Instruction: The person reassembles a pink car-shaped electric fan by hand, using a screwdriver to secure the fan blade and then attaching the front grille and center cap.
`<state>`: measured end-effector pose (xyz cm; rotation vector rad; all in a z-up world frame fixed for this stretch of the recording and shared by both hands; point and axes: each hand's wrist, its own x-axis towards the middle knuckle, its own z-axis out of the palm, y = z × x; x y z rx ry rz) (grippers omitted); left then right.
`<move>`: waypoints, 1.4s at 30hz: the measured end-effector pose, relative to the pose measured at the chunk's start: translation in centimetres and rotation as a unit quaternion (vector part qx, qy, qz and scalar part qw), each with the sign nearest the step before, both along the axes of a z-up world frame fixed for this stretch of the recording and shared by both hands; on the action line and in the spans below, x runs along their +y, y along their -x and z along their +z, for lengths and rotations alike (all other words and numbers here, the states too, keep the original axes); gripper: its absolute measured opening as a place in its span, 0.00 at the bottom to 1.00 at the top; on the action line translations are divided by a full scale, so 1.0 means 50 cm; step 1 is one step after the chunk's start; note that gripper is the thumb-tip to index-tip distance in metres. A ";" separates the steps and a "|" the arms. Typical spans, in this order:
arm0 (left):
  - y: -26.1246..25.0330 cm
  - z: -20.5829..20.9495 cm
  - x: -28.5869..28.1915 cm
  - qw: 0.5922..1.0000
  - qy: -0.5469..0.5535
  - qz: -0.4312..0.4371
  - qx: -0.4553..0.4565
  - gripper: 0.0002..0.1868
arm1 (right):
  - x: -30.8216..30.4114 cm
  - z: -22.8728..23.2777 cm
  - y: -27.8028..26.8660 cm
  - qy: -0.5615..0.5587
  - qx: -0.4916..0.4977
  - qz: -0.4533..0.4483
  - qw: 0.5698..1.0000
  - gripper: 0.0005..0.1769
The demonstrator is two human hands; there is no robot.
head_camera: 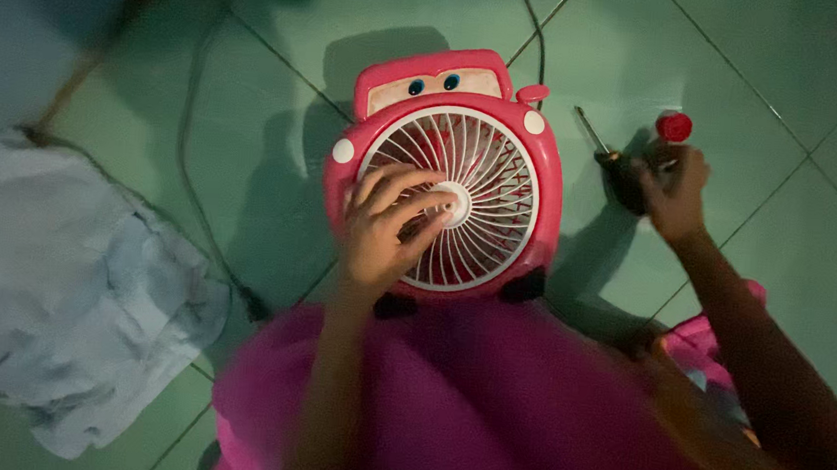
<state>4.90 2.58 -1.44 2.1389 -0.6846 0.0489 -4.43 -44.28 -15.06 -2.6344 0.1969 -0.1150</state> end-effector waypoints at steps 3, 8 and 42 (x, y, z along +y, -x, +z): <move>-0.006 -0.004 -0.002 1.000 -0.016 -0.003 -0.006 0.10 | -0.049 0.004 -0.028 -0.098 0.054 -0.141 0.984 0.21; -0.013 -0.009 -0.002 1.000 0.009 -0.017 0.001 0.10 | -0.120 0.005 -0.069 -0.035 0.026 -0.133 0.990 0.15; -0.001 -0.016 0.028 0.992 0.128 0.011 -0.012 0.10 | 0.309 0.427 -0.186 -0.188 0.257 0.007 0.948 0.22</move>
